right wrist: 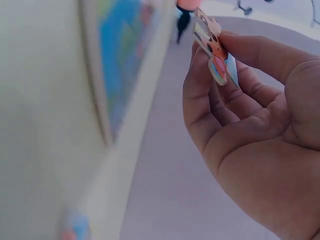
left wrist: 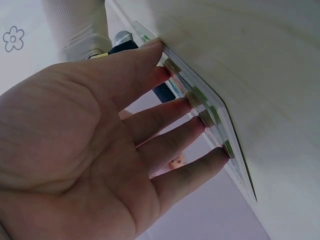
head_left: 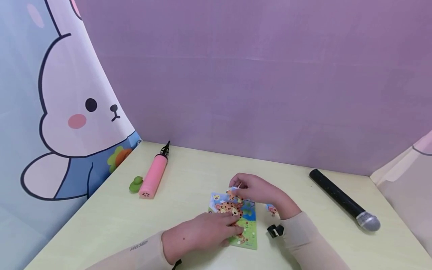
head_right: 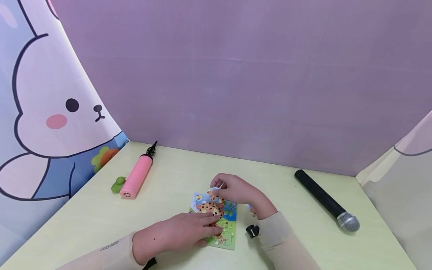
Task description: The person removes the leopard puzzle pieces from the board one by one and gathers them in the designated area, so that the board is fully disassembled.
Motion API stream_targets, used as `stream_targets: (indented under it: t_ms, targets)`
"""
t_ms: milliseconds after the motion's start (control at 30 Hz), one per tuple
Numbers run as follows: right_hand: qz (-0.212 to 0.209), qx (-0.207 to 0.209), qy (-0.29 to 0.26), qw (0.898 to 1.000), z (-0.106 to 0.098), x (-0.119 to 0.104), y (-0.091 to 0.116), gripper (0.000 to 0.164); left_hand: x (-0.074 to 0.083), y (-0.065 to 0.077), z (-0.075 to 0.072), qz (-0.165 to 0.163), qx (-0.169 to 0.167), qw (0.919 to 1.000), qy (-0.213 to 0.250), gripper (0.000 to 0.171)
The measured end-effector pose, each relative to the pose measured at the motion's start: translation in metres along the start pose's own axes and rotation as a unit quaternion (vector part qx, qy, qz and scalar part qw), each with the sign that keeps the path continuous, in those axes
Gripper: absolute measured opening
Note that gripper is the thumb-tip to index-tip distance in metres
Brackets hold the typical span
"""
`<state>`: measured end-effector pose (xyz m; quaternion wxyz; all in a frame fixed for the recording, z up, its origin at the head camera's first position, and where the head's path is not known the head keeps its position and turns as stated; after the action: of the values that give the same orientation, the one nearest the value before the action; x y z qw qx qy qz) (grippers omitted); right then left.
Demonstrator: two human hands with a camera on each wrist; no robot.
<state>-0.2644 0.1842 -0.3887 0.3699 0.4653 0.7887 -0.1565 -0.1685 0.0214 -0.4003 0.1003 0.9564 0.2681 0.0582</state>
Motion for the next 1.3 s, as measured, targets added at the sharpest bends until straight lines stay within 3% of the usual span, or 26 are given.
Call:
stream_targets:
  t_ms: [267,533,767,967,1167,1300]
  targets:
    - [0.008,0.032,-0.028,0.999,-0.036,0.007,0.025,0.022,0.0,0.0,0.001,-0.004,-0.01,0.9999,0.009,0.056]
    - [0.033,0.058,-0.047,0.997,-0.071,0.03,0.051,0.025,0.002,0.002,0.002,0.002,-0.008,0.9999,0.005,0.056]
    - [0.067,0.037,-0.048,0.996,-0.097,0.062,0.076,0.027,0.003,0.002,0.002,0.003,0.0,1.0,-0.005,0.056]
    - [0.084,-0.01,-0.079,0.993,-0.101,0.088,0.088,0.026,0.003,0.001,0.002,0.0,0.0,1.0,-0.006,0.056]
    - [0.105,-0.066,-0.104,0.987,-0.09,0.109,0.092,0.025,0.002,0.0,0.003,-0.003,-0.004,1.0,0.005,0.056]
    - [0.116,-0.082,-0.108,0.984,-0.082,0.117,0.089,0.023,0.001,0.001,0.002,-0.01,-0.005,0.9999,0.009,0.056]
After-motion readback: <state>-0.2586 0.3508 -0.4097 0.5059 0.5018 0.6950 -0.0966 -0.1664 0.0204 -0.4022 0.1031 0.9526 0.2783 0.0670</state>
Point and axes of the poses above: each hand's wrist, its own y-axis away from the middle knuckle, its own z-axis out of the palm, x = y × z, the point moved 5 cm from there along -y, towards the middle knuckle
